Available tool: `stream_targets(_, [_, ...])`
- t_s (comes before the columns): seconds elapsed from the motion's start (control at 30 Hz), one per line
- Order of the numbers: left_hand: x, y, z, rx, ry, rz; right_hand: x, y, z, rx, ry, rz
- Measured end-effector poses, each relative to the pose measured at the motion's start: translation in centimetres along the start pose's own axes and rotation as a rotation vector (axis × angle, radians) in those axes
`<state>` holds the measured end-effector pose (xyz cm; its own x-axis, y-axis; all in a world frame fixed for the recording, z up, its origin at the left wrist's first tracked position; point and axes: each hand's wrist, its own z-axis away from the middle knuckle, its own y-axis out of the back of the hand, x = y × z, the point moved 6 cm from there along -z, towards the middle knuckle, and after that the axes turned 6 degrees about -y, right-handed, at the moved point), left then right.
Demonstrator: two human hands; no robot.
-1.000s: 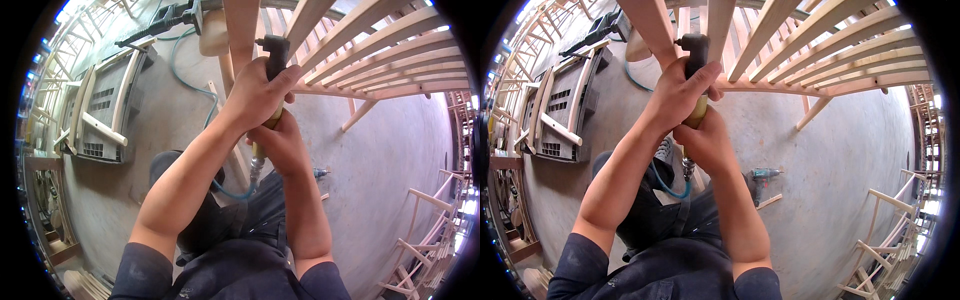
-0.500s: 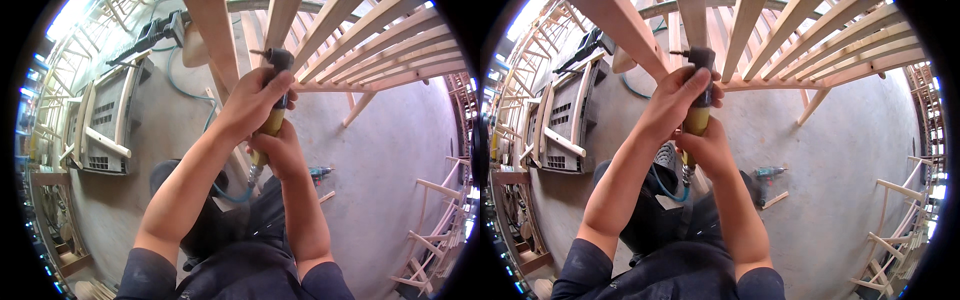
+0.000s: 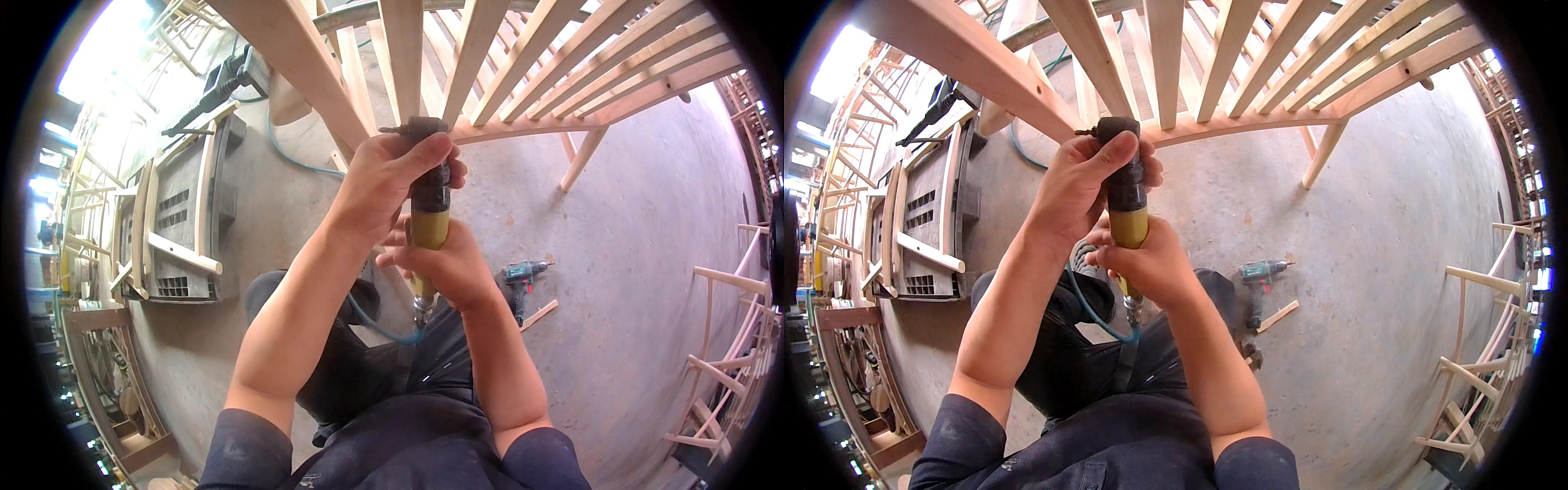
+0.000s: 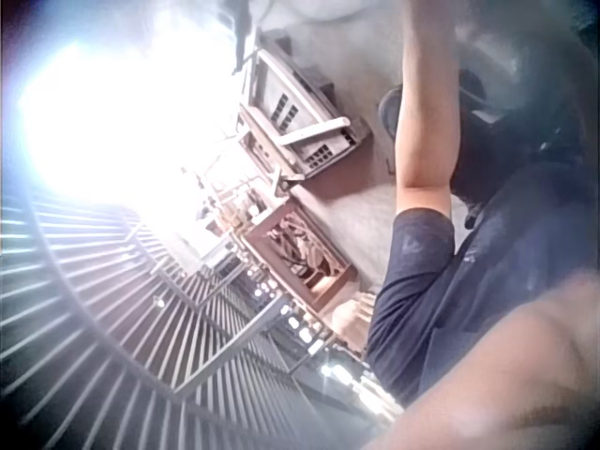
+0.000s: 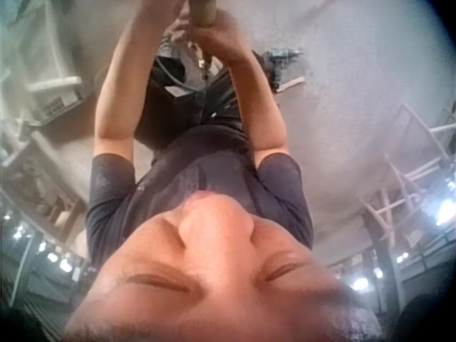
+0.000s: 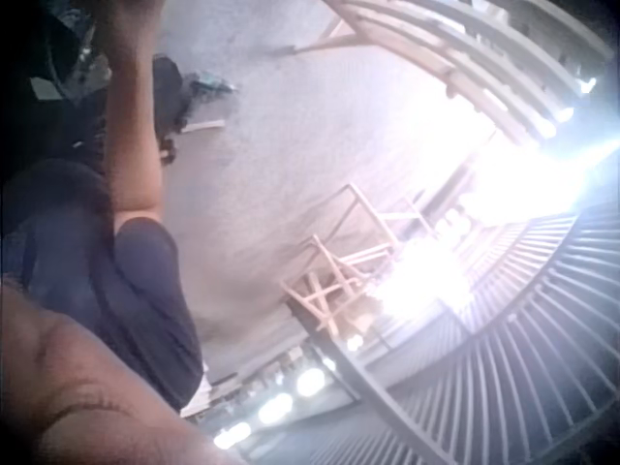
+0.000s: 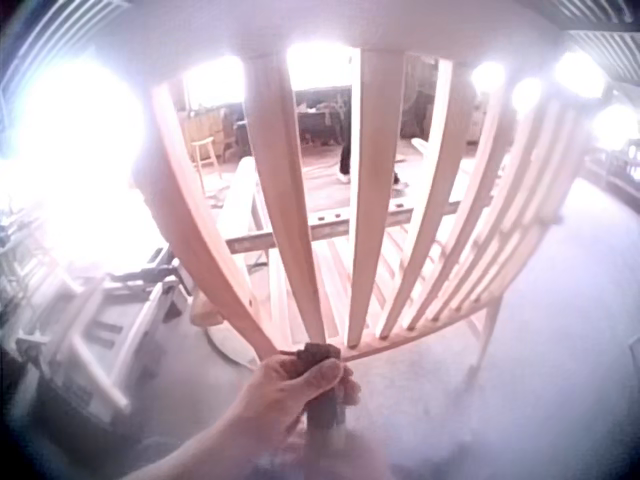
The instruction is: The person sits on the floor and uses pliers to bend and shape small metal fasteners. They then use a pneumatic nail gun to drive the fasteners into the joints of a wooden chair frame.
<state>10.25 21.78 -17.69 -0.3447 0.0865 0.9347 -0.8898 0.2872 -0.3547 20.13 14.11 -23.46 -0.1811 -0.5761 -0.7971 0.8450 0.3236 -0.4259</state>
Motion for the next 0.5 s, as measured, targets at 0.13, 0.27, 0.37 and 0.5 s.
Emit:
stream_targets(0.13, [0.4,-1.6,0.7,-0.179,-0.006,0.219,-0.3,-0.8,1.3,-0.426,0.037,-0.292])
stream_targets(0.27, [1.5,-2.6,1.2,-0.328,-0.043,0.237,-1.0,-1.4,2.7,-0.558,-0.06,-0.281])
stream_targets(0.37, [1.7,-3.2,0.8,-0.079,0.02,0.217,-0.7,0.5,1.8,-0.089,0.092,-0.132])
stream_targets(0.5, [0.1,-1.0,0.0,0.11,0.168,0.415,-0.9,2.7,1.9,0.606,0.161,0.592])
